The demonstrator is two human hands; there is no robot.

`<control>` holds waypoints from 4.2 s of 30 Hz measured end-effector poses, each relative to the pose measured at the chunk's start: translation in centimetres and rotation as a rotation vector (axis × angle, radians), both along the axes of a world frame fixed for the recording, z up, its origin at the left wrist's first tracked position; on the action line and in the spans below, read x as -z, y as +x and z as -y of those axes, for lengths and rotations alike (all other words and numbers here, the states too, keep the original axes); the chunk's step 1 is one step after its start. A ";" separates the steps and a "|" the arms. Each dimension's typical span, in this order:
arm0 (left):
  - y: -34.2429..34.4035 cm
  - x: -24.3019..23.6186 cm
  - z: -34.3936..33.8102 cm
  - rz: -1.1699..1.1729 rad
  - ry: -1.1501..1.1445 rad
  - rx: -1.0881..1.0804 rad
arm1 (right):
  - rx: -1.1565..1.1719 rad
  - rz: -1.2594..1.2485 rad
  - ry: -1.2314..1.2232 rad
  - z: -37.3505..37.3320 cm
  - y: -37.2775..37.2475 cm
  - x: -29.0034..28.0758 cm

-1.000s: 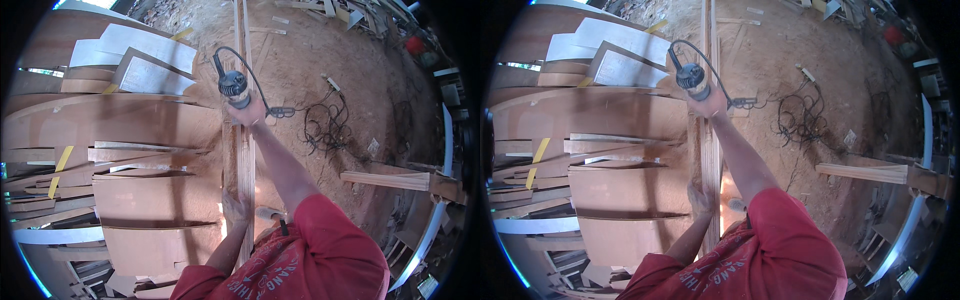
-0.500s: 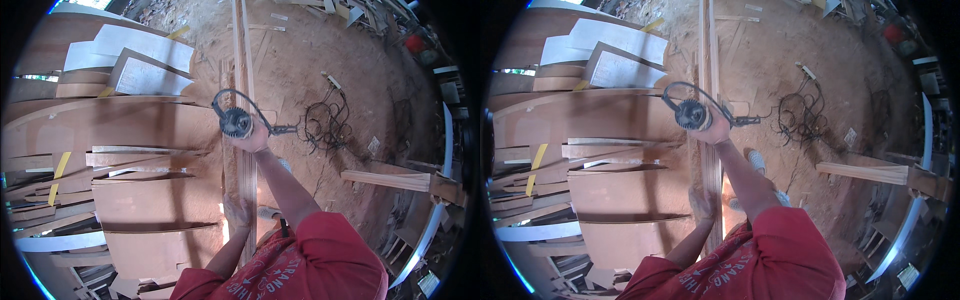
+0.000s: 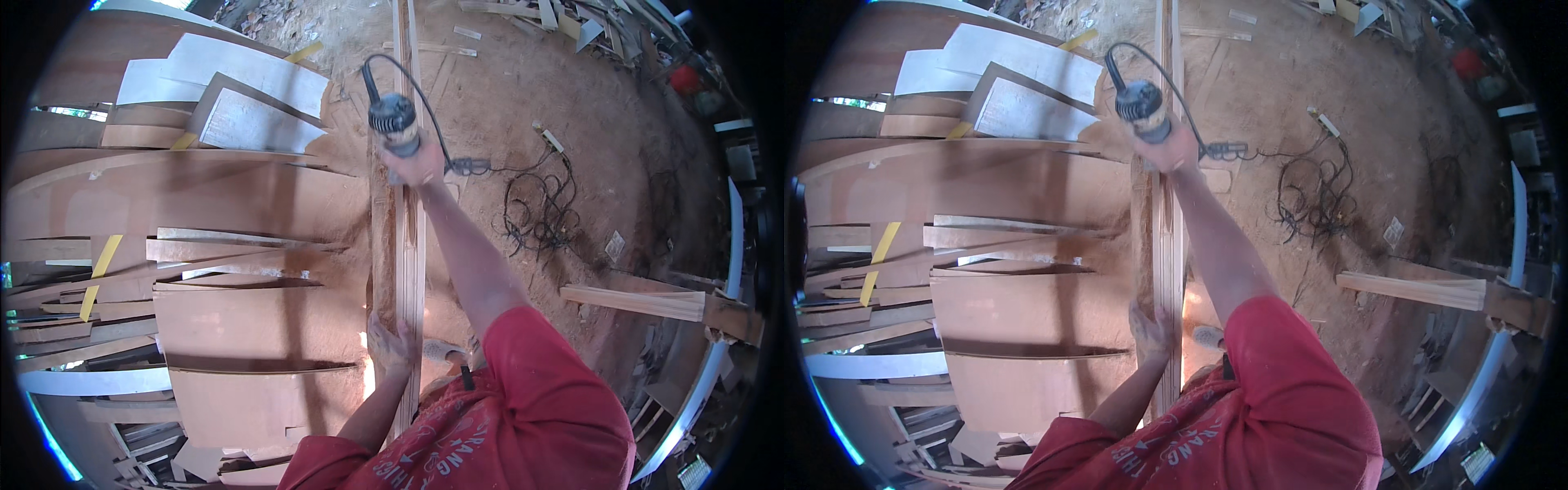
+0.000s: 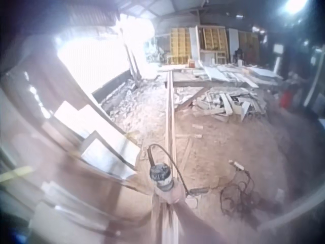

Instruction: The person uses a handheld router to cut a groove along the edge of a long wooden plank.

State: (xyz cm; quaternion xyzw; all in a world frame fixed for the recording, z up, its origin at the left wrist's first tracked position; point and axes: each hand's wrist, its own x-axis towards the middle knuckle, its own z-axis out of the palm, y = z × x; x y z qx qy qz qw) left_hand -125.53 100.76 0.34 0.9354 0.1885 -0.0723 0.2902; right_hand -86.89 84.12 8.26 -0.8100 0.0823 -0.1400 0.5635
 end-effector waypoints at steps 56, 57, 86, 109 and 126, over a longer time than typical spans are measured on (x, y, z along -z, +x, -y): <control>-0.4 0.5 -0.2 0.091 -0.059 -0.024 | -0.089 -0.036 0.268 -4.5 -18.8 3.8; -0.6 0.7 -0.3 0.091 -0.057 -0.027 | -0.091 -0.055 0.255 -4.4 -18.4 3.6; -1.0 1.0 -0.2 0.079 -0.043 -0.025 | -0.073 0.005 0.131 -3.8 -18.4 4.3; -0.4 0.4 0.3 0.068 -0.082 -0.055 | -0.051 -0.118 0.107 -5.0 -23.0 3.3; -0.1 1.3 -0.4 0.094 -0.078 -0.061 | -0.044 -0.067 0.063 -3.1 -12.9 0.1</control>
